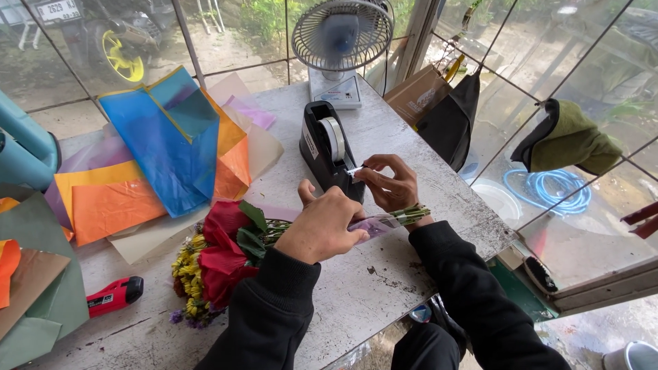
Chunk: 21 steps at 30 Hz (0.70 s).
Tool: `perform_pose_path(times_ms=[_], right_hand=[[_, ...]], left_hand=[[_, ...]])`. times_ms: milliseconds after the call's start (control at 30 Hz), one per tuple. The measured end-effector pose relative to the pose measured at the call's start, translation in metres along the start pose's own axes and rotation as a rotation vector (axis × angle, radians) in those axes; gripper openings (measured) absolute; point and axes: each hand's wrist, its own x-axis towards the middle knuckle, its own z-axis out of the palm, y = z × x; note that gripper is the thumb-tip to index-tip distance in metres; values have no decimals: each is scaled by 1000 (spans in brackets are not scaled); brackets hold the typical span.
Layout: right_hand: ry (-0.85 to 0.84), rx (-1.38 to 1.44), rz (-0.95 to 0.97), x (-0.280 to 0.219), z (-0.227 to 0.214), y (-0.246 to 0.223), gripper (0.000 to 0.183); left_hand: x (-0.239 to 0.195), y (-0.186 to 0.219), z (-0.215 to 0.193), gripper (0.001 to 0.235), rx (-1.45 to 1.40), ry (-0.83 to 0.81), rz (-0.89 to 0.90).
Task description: The person arranges red roses and yellow flowers on translucent pink and blue paper, folding the paper around the stems and securing the bouquet with tape from a dispenser.
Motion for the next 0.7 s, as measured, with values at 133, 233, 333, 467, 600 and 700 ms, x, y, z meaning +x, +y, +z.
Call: perform_pose_path(times_ms=[133, 233, 333, 467, 600, 700], right_hand=[[13, -31, -19, -5, -1, -1, 14], [-6, -14, -20, -2, -8, -7, 15], [-24, 29, -34, -6, -12, -9, 16], [-40, 53, -63, -9, -13, -5, 14], [-31, 67, -46, -10, -13, -5, 13], [-37, 77, -69, -9, -15, -6, 13]], left_hand=[[-5, 8, -7, 30, -9, -23, -4], [-5, 11, -5, 27, -33, -29, -6], [-4, 11, 0, 25, -24, -21, 5], [-4, 12, -2, 26, -24, -7, 22], [-5, 12, -4, 24, -21, -17, 14], [-5, 11, -3, 21, -32, -22, 6]])
